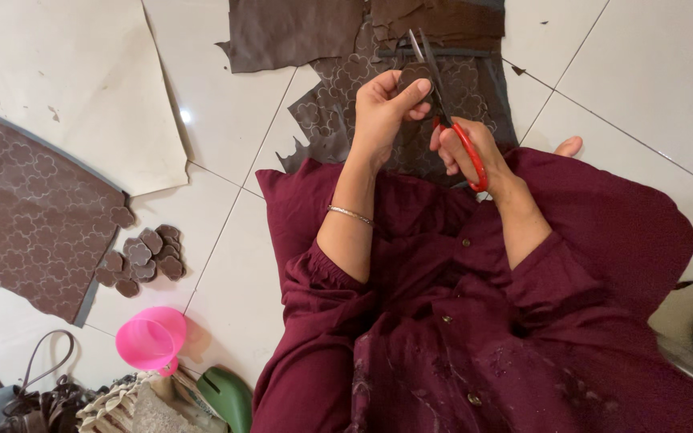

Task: The person sits on the floor and uses red-handled scissors to cut small flower-shaped pieces from a brown patterned fabric. They repeatedly pick up a piece, trim its edges, and place it aside with other cut pieces.

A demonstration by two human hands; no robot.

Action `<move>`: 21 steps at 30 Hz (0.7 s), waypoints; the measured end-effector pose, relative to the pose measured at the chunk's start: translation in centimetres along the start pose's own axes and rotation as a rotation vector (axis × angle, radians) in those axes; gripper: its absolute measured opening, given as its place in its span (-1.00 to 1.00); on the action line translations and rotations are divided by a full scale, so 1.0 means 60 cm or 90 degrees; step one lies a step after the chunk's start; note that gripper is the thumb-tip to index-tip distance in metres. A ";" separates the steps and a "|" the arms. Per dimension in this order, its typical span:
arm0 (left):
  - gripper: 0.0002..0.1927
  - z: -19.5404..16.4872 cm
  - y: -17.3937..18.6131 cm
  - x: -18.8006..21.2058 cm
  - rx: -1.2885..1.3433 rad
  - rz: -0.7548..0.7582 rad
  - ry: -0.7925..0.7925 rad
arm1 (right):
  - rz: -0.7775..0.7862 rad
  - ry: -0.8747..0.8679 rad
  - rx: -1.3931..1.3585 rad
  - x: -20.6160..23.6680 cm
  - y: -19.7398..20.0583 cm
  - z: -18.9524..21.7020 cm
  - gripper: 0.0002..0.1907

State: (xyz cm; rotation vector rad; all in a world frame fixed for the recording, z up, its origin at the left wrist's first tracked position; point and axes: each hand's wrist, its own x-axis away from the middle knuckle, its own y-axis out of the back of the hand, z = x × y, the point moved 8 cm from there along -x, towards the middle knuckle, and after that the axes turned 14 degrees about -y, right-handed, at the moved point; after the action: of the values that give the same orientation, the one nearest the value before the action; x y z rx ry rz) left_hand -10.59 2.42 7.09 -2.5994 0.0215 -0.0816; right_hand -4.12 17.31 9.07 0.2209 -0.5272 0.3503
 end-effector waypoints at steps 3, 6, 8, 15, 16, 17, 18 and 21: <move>-0.87 -0.002 0.000 0.000 0.002 0.001 -0.003 | -0.003 0.000 0.004 -0.001 0.004 0.000 -0.20; -0.88 -0.005 0.000 -0.001 0.001 0.001 -0.006 | -0.012 0.015 0.019 0.000 0.008 0.002 -0.22; -0.88 -0.006 0.002 -0.002 -0.007 -0.001 -0.008 | -0.019 0.018 0.030 -0.001 0.010 0.003 -0.23; -0.87 -0.008 0.009 -0.004 -0.017 -0.017 -0.017 | -0.021 0.005 0.035 -0.002 0.012 -0.001 -0.29; -0.87 -0.009 0.009 -0.004 -0.017 -0.018 -0.020 | -0.019 0.002 0.033 -0.002 0.012 -0.002 -0.30; -0.87 -0.009 0.009 -0.004 -0.009 -0.021 -0.019 | -0.022 0.001 0.038 -0.003 0.012 -0.003 -0.30; -0.87 -0.009 0.009 -0.004 -0.001 -0.024 -0.017 | -0.025 0.000 0.044 -0.003 0.013 -0.003 -0.30; -0.87 -0.009 0.009 -0.006 0.033 -0.036 -0.012 | -0.031 -0.005 0.051 -0.005 0.014 -0.008 -0.31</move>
State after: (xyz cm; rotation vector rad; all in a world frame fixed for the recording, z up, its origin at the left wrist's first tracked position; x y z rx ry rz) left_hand -10.98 1.69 7.25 -2.5491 -0.0596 -0.0768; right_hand -4.46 18.14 8.63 0.3116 -0.5157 0.3234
